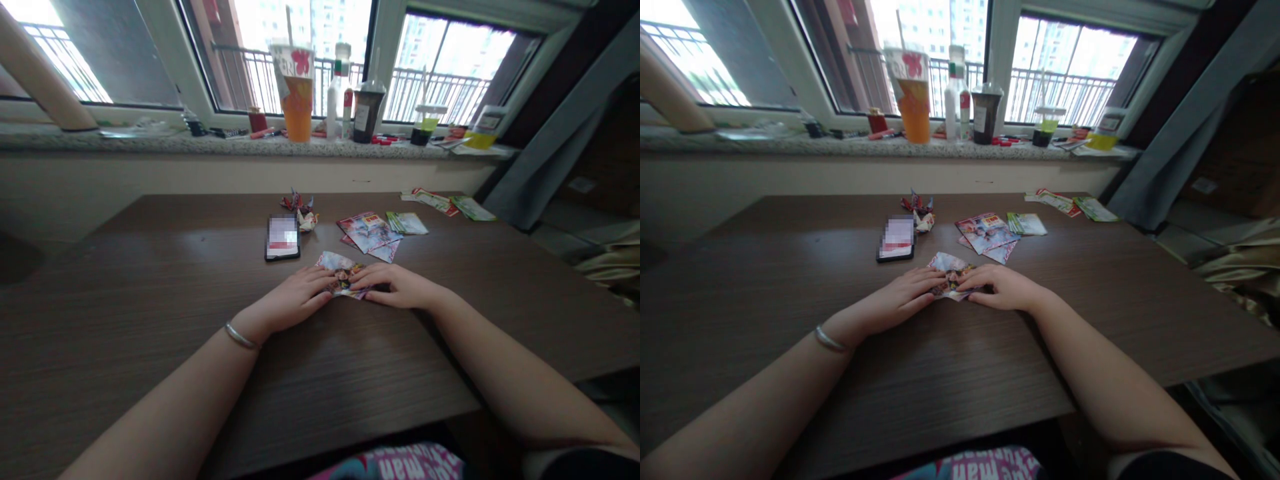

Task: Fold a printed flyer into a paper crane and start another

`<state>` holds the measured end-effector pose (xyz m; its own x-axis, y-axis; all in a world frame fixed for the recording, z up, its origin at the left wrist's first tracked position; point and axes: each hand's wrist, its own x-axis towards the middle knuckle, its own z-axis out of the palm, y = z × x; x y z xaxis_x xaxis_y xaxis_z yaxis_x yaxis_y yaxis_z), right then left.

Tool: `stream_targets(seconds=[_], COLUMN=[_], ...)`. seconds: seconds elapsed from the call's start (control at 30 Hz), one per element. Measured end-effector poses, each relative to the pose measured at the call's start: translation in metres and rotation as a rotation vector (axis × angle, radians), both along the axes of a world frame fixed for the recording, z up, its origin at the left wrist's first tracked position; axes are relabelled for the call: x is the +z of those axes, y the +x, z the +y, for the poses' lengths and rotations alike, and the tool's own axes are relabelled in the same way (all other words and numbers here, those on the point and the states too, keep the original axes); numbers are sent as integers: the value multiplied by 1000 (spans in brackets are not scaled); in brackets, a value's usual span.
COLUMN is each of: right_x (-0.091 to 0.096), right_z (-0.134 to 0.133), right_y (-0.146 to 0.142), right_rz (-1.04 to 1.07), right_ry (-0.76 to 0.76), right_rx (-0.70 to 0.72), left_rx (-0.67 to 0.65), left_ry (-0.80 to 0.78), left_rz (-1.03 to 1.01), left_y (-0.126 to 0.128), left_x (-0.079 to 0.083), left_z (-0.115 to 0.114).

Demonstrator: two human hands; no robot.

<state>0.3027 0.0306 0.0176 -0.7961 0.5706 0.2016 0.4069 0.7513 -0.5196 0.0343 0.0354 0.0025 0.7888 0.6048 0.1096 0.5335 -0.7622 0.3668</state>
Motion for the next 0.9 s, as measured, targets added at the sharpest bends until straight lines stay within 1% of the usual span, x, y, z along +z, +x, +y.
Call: stream_targets(seconds=[0.07, 0.13, 0.3, 0.4, 0.53, 0.6, 0.73, 0.9], right_x=[-1, -4, -9, -8, -7, -7, -10, -15], right_z=[0, 1, 3, 2, 1, 0, 0, 4], right_y=[-1, -2, -5, -7, -10, -11, -12, -11], right_rz=[5, -1, -36, -80, -113, -109, -54, -16], right_ry=[-13, -16, 17, 35, 28, 6, -33, -57], right_rx=[4, -24, -130, -205, -307, -357, -457, -559], left_rx=[-7, 1, 107, 155, 175, 198, 276, 252], left_ry=[3, -7, -54, -67, -161, -181, -149, -18], left_rz=[-3, -10, -65, -127, -264, -302, -277, -205], left_y=[0, 1, 3, 5, 6, 6, 9, 12], left_x=[1, 2, 3, 2, 0, -1, -1, 0], left_z=[0, -1, -5, -7, -10, -11, -11, -11])
